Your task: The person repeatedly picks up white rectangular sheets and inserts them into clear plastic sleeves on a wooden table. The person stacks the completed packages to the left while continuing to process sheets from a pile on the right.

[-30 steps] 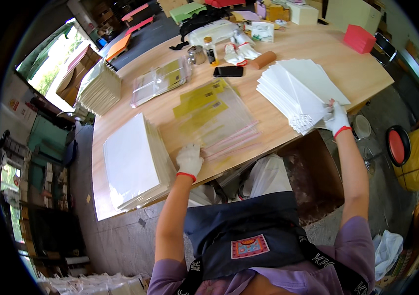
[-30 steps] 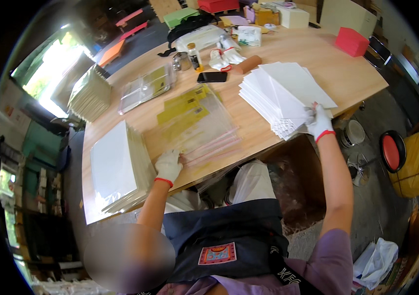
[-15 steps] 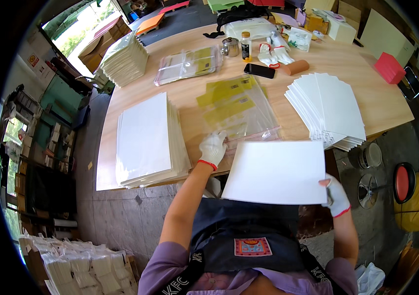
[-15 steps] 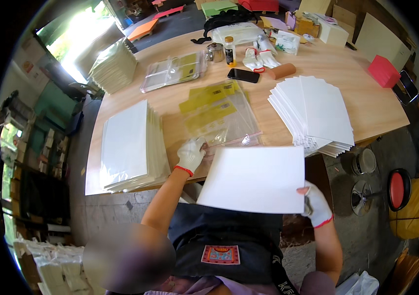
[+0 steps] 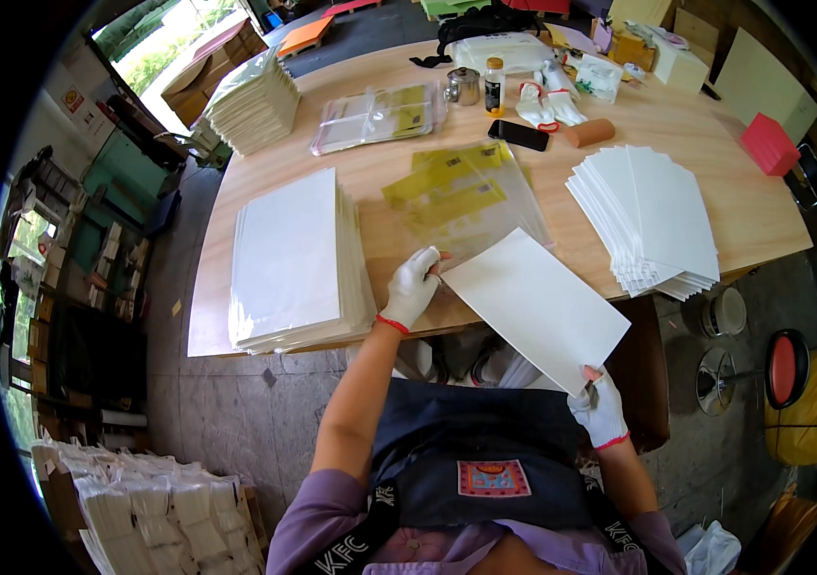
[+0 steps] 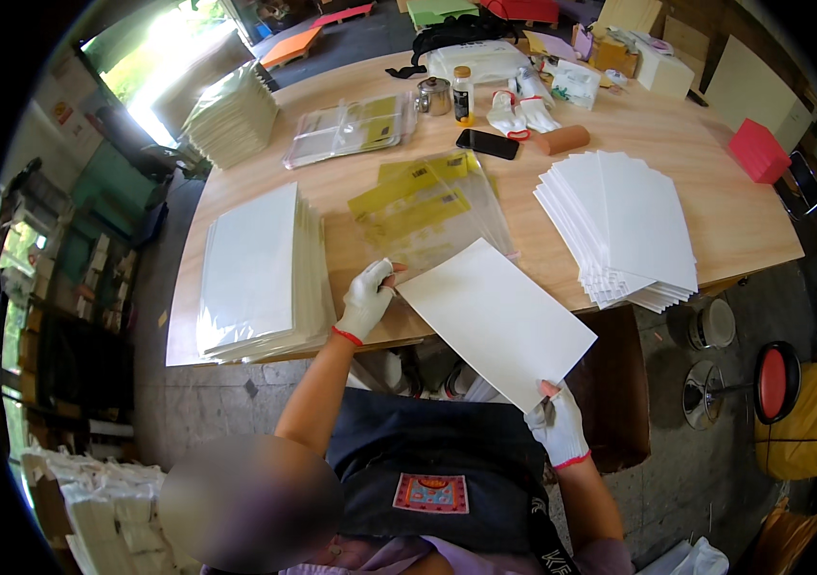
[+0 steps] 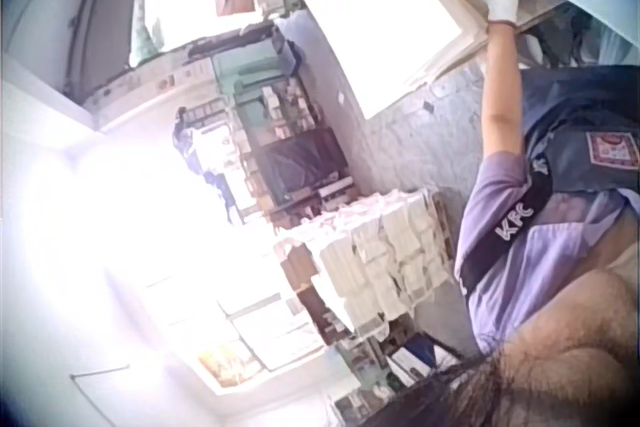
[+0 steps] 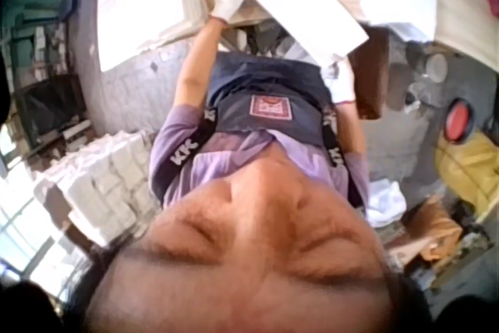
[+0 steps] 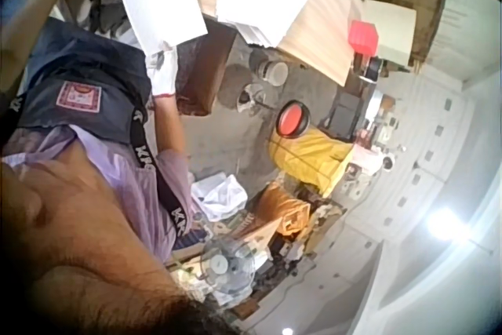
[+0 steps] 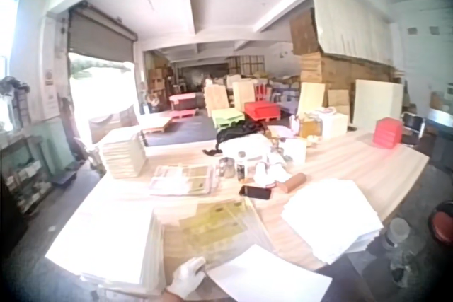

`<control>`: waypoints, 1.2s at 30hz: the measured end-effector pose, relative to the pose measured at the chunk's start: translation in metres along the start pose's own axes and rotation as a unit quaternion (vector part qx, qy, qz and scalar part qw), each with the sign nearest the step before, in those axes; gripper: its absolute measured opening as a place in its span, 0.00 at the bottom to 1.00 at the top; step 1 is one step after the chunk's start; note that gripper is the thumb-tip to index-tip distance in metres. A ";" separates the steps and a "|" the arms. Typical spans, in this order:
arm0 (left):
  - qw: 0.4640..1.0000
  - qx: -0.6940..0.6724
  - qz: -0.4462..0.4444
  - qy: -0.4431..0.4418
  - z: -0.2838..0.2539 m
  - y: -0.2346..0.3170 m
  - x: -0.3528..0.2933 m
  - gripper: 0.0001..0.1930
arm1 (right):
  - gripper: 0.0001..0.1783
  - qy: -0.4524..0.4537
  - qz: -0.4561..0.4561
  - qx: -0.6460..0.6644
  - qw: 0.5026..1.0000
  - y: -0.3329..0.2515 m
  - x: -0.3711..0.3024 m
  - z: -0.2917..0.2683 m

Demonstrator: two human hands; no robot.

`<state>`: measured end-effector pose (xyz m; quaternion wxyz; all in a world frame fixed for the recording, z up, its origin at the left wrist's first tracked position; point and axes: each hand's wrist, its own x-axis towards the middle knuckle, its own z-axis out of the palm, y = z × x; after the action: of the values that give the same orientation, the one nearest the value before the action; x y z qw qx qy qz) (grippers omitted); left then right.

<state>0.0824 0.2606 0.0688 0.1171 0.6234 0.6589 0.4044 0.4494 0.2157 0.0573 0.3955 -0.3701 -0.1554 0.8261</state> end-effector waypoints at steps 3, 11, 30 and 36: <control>0.999 -0.014 0.034 0.000 0.001 0.002 -0.002 0.15 | 0.11 -0.023 -0.020 -0.009 0.999 0.005 0.001 0.007; 0.907 -0.295 -0.150 0.259 0.060 0.019 -0.048 0.39 | 0.13 -0.031 -0.054 -0.067 0.996 0.031 -0.021 0.048; 0.662 -0.579 -0.474 0.044 0.130 0.055 -0.158 0.08 | 0.16 -0.072 0.053 0.072 0.993 0.083 0.086 0.066; 0.623 -0.617 -0.477 -0.066 0.083 0.034 -0.155 0.14 | 0.16 -0.126 0.072 -0.371 0.917 0.064 0.070 0.080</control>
<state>0.1921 0.1470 -0.0162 0.6940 0.0286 0.4505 0.5609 0.3272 0.2315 0.0421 0.1463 -0.3937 -0.4718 0.7752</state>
